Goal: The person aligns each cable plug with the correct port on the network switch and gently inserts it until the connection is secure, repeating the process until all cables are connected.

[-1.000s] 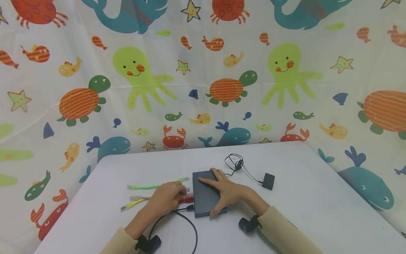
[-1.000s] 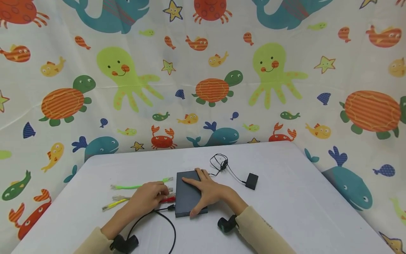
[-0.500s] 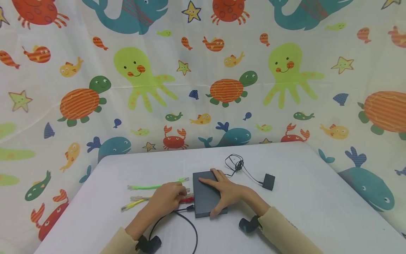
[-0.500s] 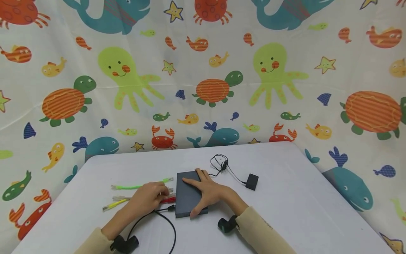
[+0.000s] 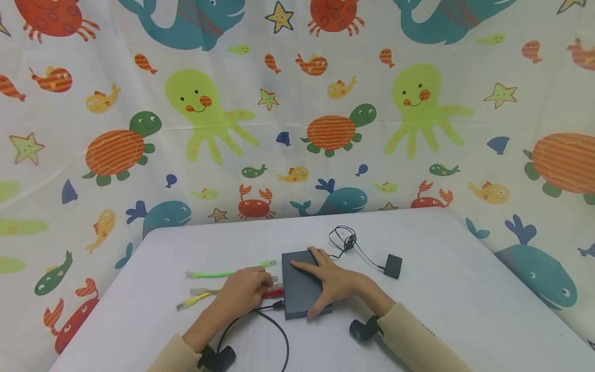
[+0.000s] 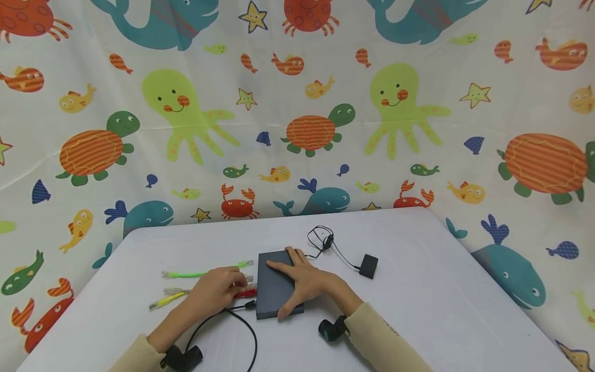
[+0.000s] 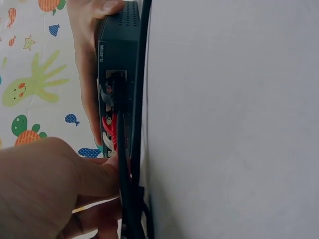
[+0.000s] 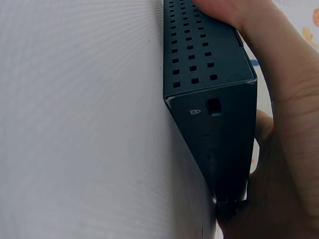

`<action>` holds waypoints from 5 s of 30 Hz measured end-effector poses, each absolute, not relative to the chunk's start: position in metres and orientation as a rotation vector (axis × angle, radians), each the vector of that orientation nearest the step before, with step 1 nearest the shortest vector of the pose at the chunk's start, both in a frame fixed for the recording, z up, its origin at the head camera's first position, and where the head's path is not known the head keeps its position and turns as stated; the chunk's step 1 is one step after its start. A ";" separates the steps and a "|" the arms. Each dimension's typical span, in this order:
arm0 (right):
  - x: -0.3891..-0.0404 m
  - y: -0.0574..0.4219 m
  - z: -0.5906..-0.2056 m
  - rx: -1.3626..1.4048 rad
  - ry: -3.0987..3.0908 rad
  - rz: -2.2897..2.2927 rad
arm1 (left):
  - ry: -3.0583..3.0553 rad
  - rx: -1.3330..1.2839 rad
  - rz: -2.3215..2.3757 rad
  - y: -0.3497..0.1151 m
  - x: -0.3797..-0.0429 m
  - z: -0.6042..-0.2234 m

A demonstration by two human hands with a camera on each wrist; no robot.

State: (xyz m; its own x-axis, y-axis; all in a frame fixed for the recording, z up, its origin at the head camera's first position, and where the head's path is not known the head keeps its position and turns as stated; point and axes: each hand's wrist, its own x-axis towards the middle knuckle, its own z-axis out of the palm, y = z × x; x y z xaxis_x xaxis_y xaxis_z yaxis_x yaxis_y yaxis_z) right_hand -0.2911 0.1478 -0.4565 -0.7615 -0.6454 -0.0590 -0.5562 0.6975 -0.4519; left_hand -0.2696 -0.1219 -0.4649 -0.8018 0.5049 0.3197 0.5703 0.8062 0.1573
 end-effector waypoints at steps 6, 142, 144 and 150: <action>-0.292 0.147 -0.456 -0.964 2.695 -0.612 | -2.742 -0.820 -0.372 -0.121 -0.270 -0.463; -0.288 0.118 -0.458 -0.864 2.760 -0.597 | -2.667 -0.916 -0.385 -0.148 -0.285 -0.469; -0.288 0.118 -0.459 -0.864 2.761 -0.596 | -2.669 -0.926 -0.383 -0.148 -0.285 -0.469; -0.290 0.119 -0.462 -0.863 2.766 -0.586 | -2.673 -0.943 -0.384 -0.147 -0.285 -0.468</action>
State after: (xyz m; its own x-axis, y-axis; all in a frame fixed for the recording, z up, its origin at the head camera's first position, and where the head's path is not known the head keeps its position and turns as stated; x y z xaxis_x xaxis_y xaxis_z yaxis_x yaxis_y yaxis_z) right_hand -0.2900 0.1193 -0.4617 -0.8140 -0.5781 -0.0575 -0.5051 0.7531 -0.4214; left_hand -0.2851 -0.1475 -0.4681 -0.7476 0.5669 0.3460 0.6414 0.7514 0.1547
